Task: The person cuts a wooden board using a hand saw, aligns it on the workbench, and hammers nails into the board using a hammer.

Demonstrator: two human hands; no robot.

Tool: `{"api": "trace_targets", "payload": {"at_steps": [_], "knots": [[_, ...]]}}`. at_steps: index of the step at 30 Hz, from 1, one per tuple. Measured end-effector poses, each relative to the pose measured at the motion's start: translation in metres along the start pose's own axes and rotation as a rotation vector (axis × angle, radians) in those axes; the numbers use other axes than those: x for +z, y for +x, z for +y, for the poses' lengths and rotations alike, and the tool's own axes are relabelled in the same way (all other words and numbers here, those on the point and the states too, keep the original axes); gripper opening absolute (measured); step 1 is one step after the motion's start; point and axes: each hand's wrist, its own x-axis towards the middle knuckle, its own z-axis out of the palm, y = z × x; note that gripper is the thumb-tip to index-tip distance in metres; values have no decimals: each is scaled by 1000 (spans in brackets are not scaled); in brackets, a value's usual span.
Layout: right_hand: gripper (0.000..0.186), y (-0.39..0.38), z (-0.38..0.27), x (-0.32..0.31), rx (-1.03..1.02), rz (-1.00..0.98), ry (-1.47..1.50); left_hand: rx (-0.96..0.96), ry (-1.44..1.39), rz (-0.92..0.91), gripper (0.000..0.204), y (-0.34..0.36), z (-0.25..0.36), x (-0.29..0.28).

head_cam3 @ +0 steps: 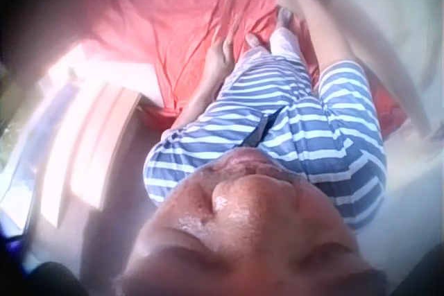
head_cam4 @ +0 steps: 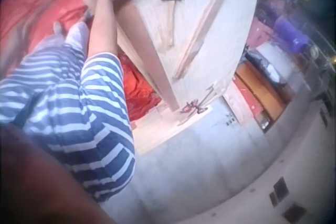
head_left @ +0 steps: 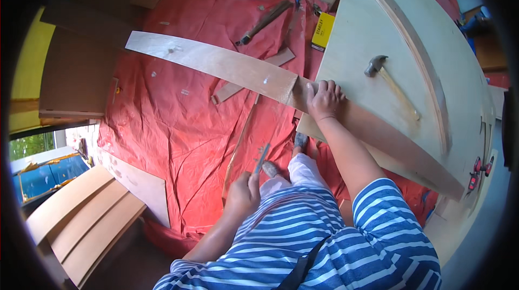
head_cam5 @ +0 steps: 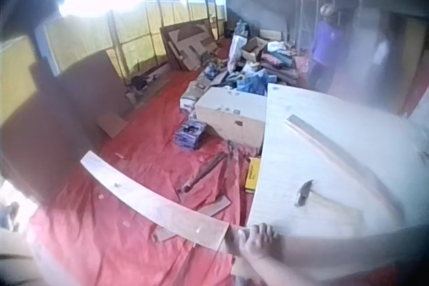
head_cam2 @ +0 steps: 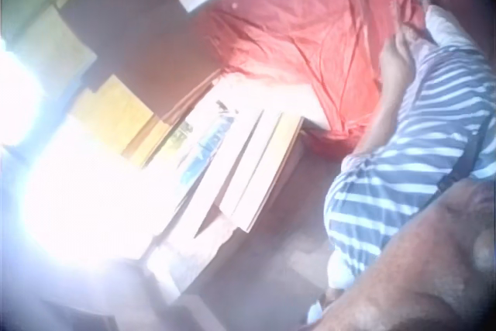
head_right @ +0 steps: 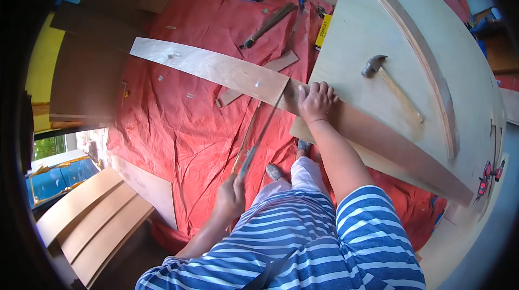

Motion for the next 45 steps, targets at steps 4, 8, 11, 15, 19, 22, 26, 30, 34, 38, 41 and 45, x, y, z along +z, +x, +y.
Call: {"api": "trace_targets", "payload": {"at_steps": [4, 8, 11, 15, 19, 22, 26, 30, 34, 38, 41, 45], "knots": [[33, 3, -28, -1, -42, 32, 38, 161, -28, 187, 55, 122, 50, 16], [30, 1, -40, 2, -83, 6, 80, 228, 27, 219, 56, 167, 42, 21], [32, 3, 3, 5, 5, -4, 13, 32, 60, 11, 52, 37, 16, 14], [32, -3, 1, 0, -10, 10, 2, -20, -47, -56, 51, 27, 14, -4], [33, 3, -35, 15, -79, 55, 42, 96, 11, 191, 56, 155, 71, 19], [32, 6, -25, 10, -62, 52, 44, 129, -36, 131, 56, 109, 40, 21], [34, 0, 2, 4, 14, 4, -7, -2, 21, -46, 48, -3, -3, -1], [32, 2, -30, -4, -24, -10, 19, 97, -17, 96, 53, 122, 54, 13], [32, -1, -33, 8, -88, -4, 34, 153, -35, 164, 57, 163, 56, 23], [32, 0, 8, 5, 23, 9, -19, 36, 4, 3, 49, 1, 3, 4], [33, -1, 2, 2, -19, 58, 15, 115, -15, -53, 52, 28, 15, -4], [32, 3, -35, 6, -109, 89, 101, 158, 9, 210, 55, 166, 57, 22]]}}
